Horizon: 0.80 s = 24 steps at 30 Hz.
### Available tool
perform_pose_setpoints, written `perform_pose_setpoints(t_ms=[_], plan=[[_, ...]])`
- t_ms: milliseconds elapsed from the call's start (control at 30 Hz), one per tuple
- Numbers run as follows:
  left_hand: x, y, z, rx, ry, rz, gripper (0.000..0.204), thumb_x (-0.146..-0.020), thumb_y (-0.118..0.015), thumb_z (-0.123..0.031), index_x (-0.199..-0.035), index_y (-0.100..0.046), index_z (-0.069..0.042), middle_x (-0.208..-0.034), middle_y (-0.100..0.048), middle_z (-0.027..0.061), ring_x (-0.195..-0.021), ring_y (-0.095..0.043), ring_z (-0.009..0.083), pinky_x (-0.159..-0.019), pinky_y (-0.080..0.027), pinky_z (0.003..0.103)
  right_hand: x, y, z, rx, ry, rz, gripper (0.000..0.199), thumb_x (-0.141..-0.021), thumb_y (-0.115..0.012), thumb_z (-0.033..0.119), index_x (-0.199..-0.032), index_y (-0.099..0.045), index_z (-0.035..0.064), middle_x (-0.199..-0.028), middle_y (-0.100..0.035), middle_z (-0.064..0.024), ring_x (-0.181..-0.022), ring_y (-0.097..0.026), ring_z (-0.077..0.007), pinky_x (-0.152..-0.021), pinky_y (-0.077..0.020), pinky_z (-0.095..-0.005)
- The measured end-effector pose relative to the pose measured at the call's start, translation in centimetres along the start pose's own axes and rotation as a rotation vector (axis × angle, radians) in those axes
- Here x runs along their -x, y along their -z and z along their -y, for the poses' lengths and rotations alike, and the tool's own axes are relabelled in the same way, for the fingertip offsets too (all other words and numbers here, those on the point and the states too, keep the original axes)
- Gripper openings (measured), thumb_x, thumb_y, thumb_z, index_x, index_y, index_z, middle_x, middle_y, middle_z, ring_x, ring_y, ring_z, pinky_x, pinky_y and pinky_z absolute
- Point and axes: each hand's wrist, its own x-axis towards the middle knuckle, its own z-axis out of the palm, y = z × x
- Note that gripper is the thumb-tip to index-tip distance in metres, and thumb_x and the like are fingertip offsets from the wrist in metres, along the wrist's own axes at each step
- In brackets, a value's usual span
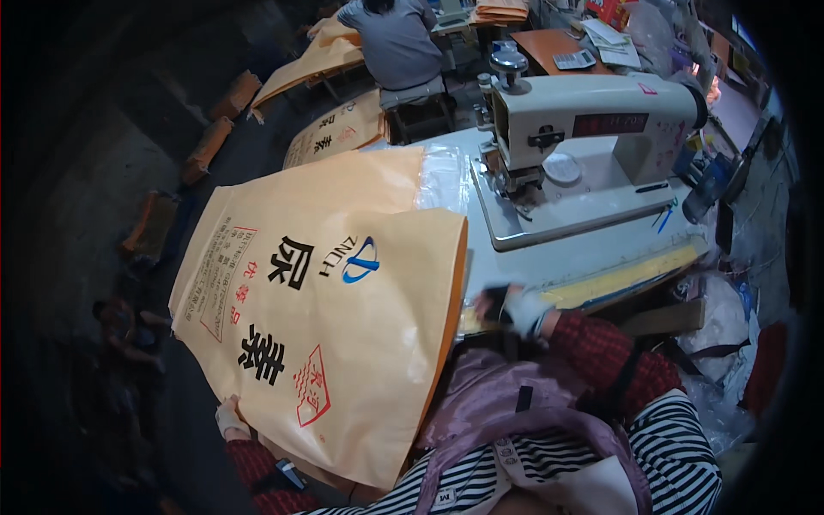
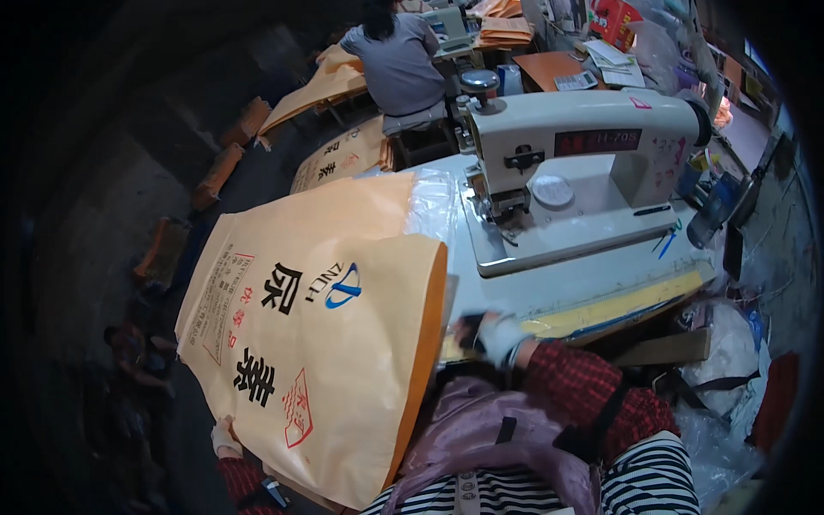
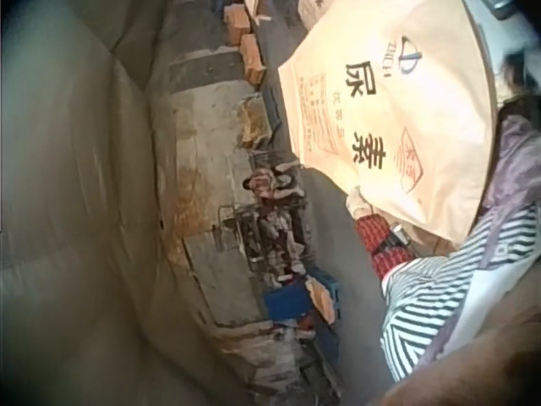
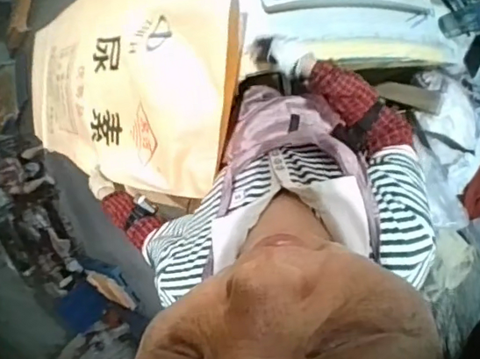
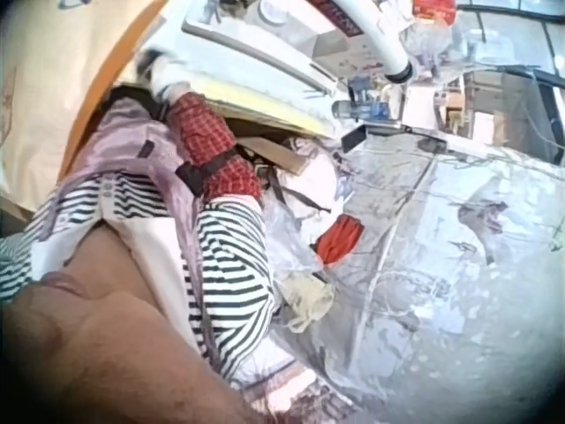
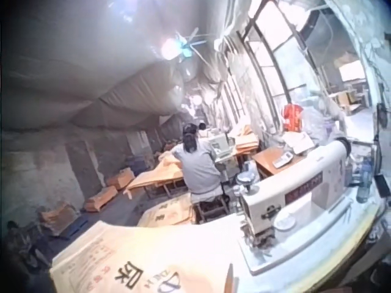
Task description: Operating an industrial sewing machine to stitch together large yellow bags with plastic liners.
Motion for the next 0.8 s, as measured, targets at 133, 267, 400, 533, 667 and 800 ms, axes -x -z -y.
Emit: perform_pose_setpoints(t_ms=[133,267,400,533,667,800], plan=[[-1.5,4.1,6.8,0.241,0.074,0.058,0.03,-0.084,-0.054,-0.008,-0.113,-0.048,-0.001,-0.1,-0.059,0.0124,-0.087,-0.06,0.0285,-0.077,-0.052,0.044,-3.2,1.8,2.9,-0.165,-0.084,-0.443,0.064,-0.072,-0.072,0.013,-0.127,-0.04,0.0035,-0.096,-0.061,-0.0097,-0.083,-0.059,-0.0154,-0.073,-0.049,-0.0282],[-0.6,2.2,10.2,0.21,0.116,0.092,0.031,-0.086,-0.054,-0.01,-0.115,-0.047,-0.001,-0.102,-0.058,0.0119,-0.087,-0.06,0.0274,-0.079,-0.051,0.045,-7.0,2.0,7.5,-0.245,-0.091,-0.383,0.054,-0.08,-0.065,0.016,-0.128,-0.043,0.0047,-0.103,-0.058,-0.0116,-0.084,-0.058,-0.0169,-0.075,-0.0474,-0.0282],[-2.8,2.0,10.1,-0.035,0.189,-0.039,0.031,-0.087,-0.053,-0.011,-0.116,-0.047,-0.001,-0.103,-0.058,0.0119,-0.088,-0.06,0.0258,-0.078,-0.052,0.044,-9.9,4.2,5.8,0.084,0.073,-0.543,0.018,-0.08,-0.055,0.009,-0.094,-0.065,0.0037,-0.08,-0.064,-0.0043,-0.069,-0.057,-0.011,-0.063,-0.046,-0.0235],[-3.9,3.1,10.7,-0.274,0.139,-0.098,0.031,-0.088,-0.052,-0.011,-0.116,-0.048,0.0,-0.105,-0.058,0.0121,-0.092,-0.059,0.025,-0.077,-0.052,0.043,-8.0,3.0,3.7,-0.103,-0.06,-0.747,0.019,-0.082,-0.05,0.008,-0.091,-0.066,0.0044,-0.078,-0.065,-0.0033,-0.07,-0.059,-0.0119,-0.065,-0.0471,-0.0242],[-0.4,2.3,12.5,0.311,0.088,-0.035,0.036,-0.087,-0.053,-0.012,-0.12,-0.047,0.0,-0.115,-0.055,0.0135,-0.101,-0.056,0.0276,-0.088,-0.048,0.043,-3.4,3.8,-4.3,-0.186,-0.158,-0.552,0.019,-0.083,-0.051,0.009,-0.094,-0.065,0.003,-0.08,-0.064,-0.0047,-0.074,-0.059,-0.0134,-0.069,-0.0471,-0.0252],[4.5,4.5,16.8,0.693,0.365,0.308,0.043,-0.092,-0.044,-0.02,-0.131,-0.038,-0.002,-0.128,-0.047,0.0166,-0.116,-0.046,0.0315,-0.099,-0.037,0.05,-1.3,4.6,-0.7,-0.685,-0.2,-0.469,0.031,-0.087,-0.05,0.021,-0.111,-0.055,0.0028,-0.091,-0.063,-0.008,-0.08,-0.06,-0.017,-0.068,-0.0483,-0.0292]])
